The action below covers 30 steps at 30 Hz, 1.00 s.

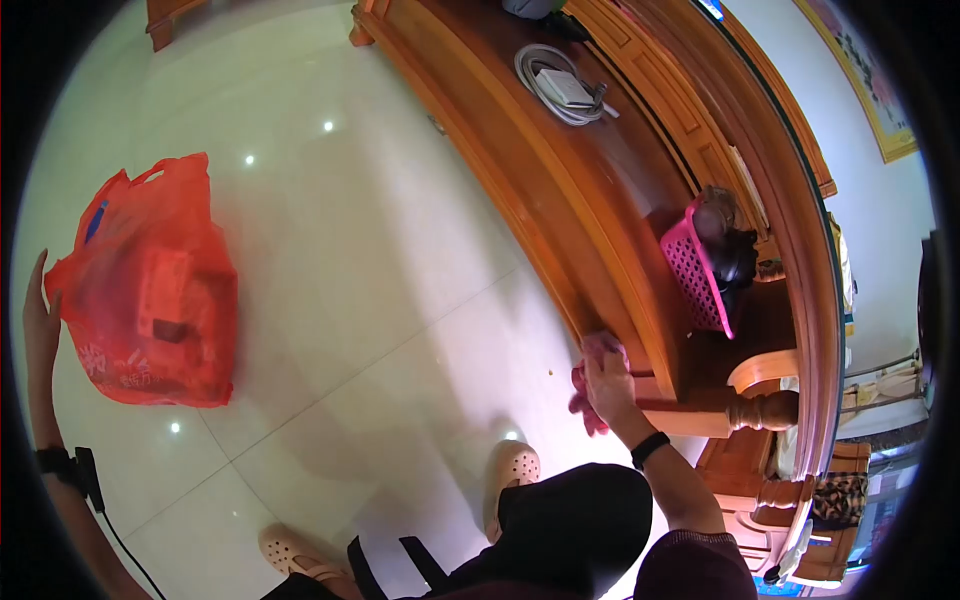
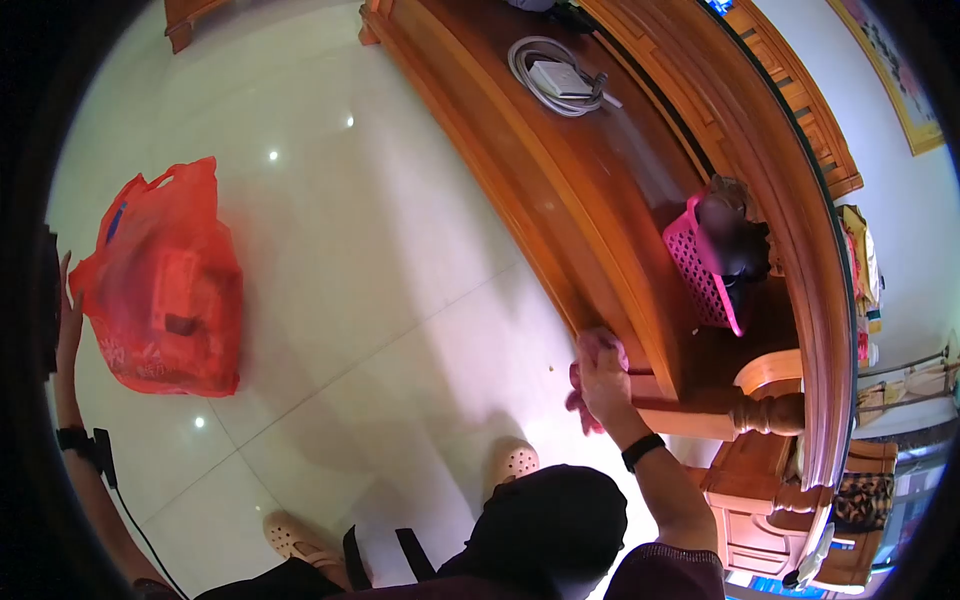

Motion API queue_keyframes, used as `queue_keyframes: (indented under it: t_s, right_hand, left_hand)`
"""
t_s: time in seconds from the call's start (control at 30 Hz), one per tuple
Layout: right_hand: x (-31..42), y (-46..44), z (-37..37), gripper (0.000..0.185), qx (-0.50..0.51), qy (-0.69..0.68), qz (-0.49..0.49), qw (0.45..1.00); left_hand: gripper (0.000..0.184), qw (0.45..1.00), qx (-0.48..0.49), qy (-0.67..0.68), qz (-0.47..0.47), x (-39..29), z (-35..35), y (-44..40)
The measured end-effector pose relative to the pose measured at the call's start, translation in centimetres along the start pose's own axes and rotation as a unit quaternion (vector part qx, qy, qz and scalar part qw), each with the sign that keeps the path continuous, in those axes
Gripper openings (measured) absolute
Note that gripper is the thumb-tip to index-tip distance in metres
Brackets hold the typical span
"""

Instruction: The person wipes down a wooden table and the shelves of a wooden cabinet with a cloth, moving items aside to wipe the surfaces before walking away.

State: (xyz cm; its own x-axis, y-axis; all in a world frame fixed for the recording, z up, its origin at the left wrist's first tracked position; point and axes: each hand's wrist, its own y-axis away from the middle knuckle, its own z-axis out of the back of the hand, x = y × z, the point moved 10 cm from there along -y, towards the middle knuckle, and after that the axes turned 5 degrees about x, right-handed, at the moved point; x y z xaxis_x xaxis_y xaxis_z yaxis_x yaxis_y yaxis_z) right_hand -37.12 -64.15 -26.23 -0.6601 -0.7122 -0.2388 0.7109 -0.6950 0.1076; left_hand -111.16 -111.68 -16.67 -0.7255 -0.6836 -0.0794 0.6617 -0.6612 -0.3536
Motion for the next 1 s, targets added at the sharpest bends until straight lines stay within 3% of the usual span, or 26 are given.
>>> queue_keyframes:
  t_s: [0.03,0.1,0.17,0.2,0.3,0.37,0.43,0.47,0.57,0.63,0.7,0.77,0.8,0.87,0.93,1.0]
  right_hand:
    - [2.6,-1.9,2.4,0.045,-0.133,0.003,0.110,0.985]
    - [2.6,-6.1,-1.1,0.047,0.044,0.110,-0.021,0.993]
    - [4.8,-9.4,-0.4,0.030,0.001,0.136,0.058,0.989]
    - [5.4,-10.7,1.7,0.019,-0.049,0.072,0.046,0.995]
    - [6.0,-14.1,7.0,0.024,-0.141,0.018,0.090,0.986]
    - [6.2,-12.5,16.8,0.037,-0.305,-0.029,0.109,0.946]
    - [4.3,-11.6,22.2,0.046,-0.357,0.006,0.039,0.933]
    - [2.8,-12.1,22.9,0.045,-0.328,0.018,-0.011,0.945]
    - [-1.4,-13.9,17.9,0.056,-0.264,-0.042,-0.015,0.964]
    - [-3.4,-14.8,13.9,0.077,-0.160,-0.058,-0.125,0.977]
    - [-3.2,-15.8,13.6,0.084,-0.113,-0.054,-0.134,0.983]
    - [-3.4,-15.7,13.5,0.091,-0.062,-0.049,-0.150,0.985]
    - [-3.5,-15.8,13.1,0.092,-0.030,-0.038,-0.149,0.988]
    - [-2.8,-16.7,13.2,0.093,0.001,-0.031,-0.147,0.989]
    - [-3.2,-16.8,12.0,0.092,0.118,-0.002,-0.233,0.965]
    - [-2.8,-17.0,12.1,0.092,0.130,0.003,-0.250,0.960]
  left_hand:
    - [0.053,1.000,-0.003,-0.002,-0.011,-1.3,0.3,0.0]
    - [0.054,0.999,-0.009,-0.041,-0.024,-3.1,0.9,-0.6]
    - [0.056,0.996,-0.017,-0.074,-0.040,-6.1,0.9,-1.6]
    - [0.057,0.997,-0.018,-0.061,-0.050,-8.5,1.3,-1.7]
    - [0.059,0.996,-0.036,-0.031,-0.070,-15.4,3.5,-1.7]
    - [0.061,0.997,-0.029,0.009,-0.066,-17.1,3.1,-1.6]
    - [0.059,0.997,-0.010,0.005,-0.078,-18.4,2.2,-1.6]
    - [0.058,0.996,0.008,-0.004,-0.092,-19.1,1.7,-1.6]
    - [0.048,0.994,0.029,0.010,-0.107,-21.6,-1.3,-1.0]
    - [0.050,0.984,0.066,0.072,-0.150,-24.4,-3.8,0.7]
    - [0.064,0.966,0.204,0.018,-0.157,-29.5,-6.2,3.2]
    - [0.063,0.899,0.392,0.014,-0.195,-31.9,-10.1,6.1]
    - [0.063,0.899,0.392,0.017,-0.193,-31.2,-11.3,6.7]
    - [0.064,0.853,0.402,-0.097,-0.318,-30.1,-14.3,9.4]
    - [0.061,0.854,0.407,-0.102,-0.309,-28.1,-14.7,8.9]
    - [0.058,0.858,0.405,-0.110,-0.297,-25.3,-15.9,7.9]
